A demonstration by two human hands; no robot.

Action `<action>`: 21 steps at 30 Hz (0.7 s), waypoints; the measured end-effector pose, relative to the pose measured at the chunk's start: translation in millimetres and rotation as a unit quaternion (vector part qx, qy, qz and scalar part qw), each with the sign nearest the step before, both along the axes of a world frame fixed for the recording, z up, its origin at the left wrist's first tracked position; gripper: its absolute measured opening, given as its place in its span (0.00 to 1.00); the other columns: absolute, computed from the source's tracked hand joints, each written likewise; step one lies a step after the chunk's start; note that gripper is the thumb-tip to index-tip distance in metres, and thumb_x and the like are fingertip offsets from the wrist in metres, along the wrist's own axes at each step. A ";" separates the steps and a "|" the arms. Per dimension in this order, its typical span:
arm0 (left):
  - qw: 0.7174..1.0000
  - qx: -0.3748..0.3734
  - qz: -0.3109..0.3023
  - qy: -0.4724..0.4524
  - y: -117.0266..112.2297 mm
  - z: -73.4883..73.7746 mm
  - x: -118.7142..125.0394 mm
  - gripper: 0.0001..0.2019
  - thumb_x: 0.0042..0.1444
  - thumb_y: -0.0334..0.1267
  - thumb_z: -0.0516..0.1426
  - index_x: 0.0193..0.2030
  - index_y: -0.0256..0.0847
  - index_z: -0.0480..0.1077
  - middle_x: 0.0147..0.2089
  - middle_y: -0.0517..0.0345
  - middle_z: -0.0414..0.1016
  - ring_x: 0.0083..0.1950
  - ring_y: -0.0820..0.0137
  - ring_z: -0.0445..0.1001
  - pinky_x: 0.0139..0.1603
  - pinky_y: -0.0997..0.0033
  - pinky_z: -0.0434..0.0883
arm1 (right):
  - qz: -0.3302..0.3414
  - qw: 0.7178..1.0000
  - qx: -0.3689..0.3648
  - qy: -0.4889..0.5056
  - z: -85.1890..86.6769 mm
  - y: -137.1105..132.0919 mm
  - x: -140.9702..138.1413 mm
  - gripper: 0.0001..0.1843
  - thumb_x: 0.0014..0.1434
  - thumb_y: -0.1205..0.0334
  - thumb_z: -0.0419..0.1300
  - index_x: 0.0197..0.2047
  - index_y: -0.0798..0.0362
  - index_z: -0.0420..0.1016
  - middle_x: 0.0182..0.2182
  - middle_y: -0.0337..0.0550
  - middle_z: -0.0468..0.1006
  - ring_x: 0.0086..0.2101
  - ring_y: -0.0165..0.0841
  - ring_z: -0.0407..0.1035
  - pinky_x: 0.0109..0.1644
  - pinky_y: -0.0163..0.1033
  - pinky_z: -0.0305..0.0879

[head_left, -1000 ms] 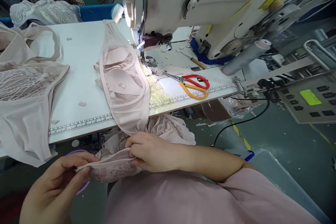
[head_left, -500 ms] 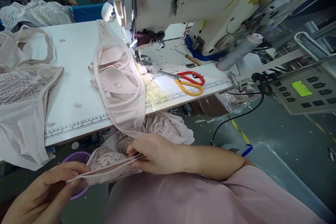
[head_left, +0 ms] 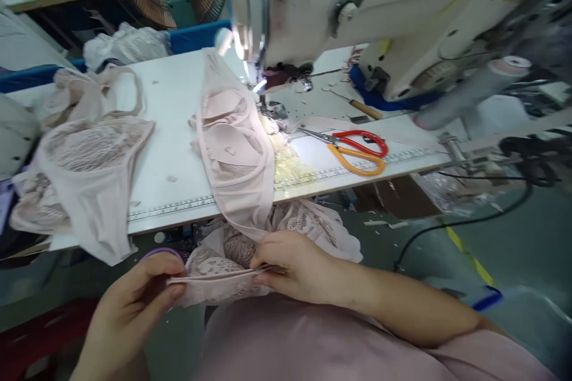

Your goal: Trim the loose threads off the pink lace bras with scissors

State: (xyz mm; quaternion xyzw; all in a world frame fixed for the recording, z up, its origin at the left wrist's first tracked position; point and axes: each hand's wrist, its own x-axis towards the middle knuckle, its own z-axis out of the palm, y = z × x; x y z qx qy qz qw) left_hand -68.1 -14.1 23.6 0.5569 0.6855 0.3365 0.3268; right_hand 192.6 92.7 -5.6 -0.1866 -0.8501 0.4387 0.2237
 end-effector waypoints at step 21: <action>0.979 -0.061 -0.131 -0.143 15.8 17.1 5.0 0.08 0.57 0.34 0.56 0.38 0.48 0.76 0.42 0.54 0.74 0.42 0.67 0.74 0.38 0.71 0.71 | 0.031 0.999 0.026 -0.003 10.2 -6.0 3.4 0.06 0.59 0.71 0.52 0.34 0.54 0.70 0.29 0.44 0.73 0.32 0.32 0.66 0.34 0.36 0.62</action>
